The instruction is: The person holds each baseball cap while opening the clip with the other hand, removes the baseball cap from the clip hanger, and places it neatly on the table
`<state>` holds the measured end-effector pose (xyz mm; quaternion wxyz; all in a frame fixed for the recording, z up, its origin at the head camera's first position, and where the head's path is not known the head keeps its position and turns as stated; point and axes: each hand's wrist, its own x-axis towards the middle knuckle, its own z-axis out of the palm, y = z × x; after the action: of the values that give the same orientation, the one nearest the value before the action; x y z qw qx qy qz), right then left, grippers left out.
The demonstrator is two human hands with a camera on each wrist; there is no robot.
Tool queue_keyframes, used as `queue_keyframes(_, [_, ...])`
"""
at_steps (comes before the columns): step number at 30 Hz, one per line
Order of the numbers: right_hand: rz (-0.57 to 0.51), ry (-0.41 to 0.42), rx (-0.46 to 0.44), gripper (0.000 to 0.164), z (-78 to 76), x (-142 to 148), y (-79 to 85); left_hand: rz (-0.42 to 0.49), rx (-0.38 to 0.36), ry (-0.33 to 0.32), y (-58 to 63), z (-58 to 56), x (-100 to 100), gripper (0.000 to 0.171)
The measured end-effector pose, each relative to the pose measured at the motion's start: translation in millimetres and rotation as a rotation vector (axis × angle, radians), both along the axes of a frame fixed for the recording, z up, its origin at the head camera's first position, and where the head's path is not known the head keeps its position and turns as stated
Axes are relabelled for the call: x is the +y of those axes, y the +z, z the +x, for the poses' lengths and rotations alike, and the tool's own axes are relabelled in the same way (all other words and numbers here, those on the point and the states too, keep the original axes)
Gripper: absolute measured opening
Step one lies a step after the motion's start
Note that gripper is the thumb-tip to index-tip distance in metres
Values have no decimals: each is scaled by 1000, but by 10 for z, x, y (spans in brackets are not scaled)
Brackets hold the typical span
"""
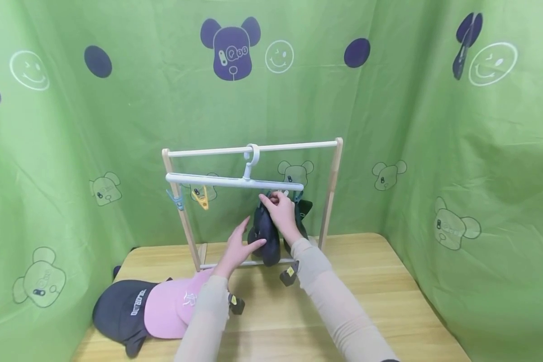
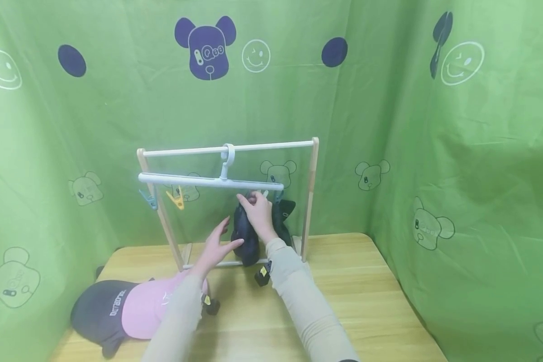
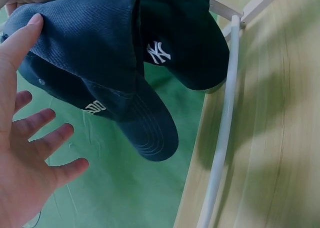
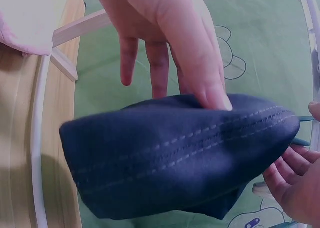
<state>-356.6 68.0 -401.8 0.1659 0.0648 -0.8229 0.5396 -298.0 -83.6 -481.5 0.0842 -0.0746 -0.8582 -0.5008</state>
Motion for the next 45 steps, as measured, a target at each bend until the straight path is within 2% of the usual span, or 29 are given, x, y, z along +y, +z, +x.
queue_keyframes(10, [-7,20,25,47,12,-38,3,86,10,-36,25,-116,43,97])
queue_keyframes(20, [-35,45,17,48,11,-58,10,51,63,-44,58,-270,55,102])
queue_keyframes(30, [-21,45,35,44,3,-101,13,67,96,10,63,-305,89,81])
queue_keyframes(38, [-10,50,24,43,7,-114,33,67,111,79,106,-253,102,60])
queue_keyframes(45, [56,47,3,41,2,-135,47,56,127,138,95,-221,118,49])
